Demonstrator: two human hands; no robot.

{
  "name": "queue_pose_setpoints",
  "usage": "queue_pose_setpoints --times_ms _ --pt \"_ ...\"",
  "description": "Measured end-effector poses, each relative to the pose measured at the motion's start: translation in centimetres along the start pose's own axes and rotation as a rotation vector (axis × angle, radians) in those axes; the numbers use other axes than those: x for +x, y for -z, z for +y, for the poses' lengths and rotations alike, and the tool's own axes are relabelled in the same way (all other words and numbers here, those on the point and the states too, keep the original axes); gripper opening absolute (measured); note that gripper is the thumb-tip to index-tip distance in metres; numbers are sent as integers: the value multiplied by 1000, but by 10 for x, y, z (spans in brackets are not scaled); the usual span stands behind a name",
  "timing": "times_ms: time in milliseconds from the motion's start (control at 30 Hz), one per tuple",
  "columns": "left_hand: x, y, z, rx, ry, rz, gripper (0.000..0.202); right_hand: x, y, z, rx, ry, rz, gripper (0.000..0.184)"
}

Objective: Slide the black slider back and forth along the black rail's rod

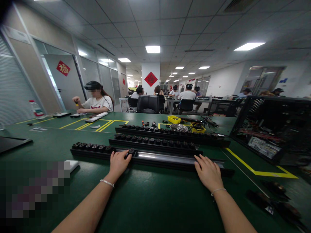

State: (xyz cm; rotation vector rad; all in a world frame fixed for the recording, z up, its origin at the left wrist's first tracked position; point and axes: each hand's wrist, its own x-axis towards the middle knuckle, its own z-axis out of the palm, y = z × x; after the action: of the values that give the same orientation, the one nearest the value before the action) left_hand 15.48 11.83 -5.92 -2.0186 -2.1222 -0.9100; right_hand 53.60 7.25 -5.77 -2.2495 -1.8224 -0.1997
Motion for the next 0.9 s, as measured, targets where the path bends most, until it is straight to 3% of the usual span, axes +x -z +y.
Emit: queue_pose_setpoints --times_ms 900 --pt "0 -4 -4 -6 -31 11 36 2 -5 4 -7 14 16 57"
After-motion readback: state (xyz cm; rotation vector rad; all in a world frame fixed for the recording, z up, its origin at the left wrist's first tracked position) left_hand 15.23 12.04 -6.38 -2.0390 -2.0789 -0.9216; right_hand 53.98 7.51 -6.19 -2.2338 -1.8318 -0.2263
